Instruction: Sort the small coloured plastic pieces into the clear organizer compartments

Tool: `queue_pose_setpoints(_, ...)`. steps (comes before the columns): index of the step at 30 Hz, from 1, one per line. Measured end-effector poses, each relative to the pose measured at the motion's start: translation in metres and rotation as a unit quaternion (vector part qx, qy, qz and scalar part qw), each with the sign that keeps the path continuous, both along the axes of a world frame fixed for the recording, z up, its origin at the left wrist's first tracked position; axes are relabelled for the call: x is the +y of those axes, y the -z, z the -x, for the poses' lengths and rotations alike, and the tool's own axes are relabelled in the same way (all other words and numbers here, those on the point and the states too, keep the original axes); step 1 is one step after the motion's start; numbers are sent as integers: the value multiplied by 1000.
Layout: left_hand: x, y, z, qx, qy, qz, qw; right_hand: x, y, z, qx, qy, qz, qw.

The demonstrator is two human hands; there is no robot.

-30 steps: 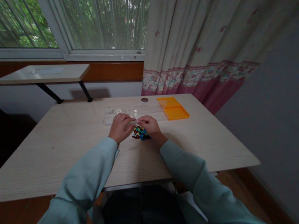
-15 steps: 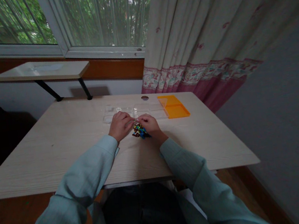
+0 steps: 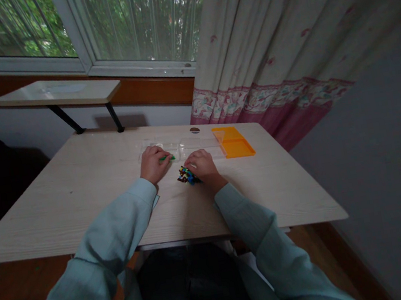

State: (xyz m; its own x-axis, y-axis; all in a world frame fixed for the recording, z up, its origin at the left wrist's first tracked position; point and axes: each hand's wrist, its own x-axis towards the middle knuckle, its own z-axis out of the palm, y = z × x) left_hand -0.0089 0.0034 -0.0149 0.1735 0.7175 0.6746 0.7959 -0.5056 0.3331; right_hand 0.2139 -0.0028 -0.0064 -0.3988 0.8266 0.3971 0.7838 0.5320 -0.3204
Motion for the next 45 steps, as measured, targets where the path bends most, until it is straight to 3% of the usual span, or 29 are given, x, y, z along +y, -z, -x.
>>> queue_pose_setpoints(5,3,2,4,-23,-28,-5,999,-5,-5,1,-65,-15,-15,998)
queue_pose_setpoints(18,5,5,4,-31,-33,2,999,-14,-19,5,-134,-22,-8,991)
queue_pose_setpoints(29,5,4,4,-28,-41,11,999,-13,-18,8,-187,-10,-11,982)
queue_pose_setpoints(36,5,6,4,-23,-50,22,998,-11,-13,6,-98,22,15,995)
queue_pose_setpoints(41,8,9,6,-18,-74,32,997,-2,-3,3,41,40,41,998)
queue_pose_setpoints(45,9,11,8,-6,-77,33,996,7,3,3,172,23,59,983)
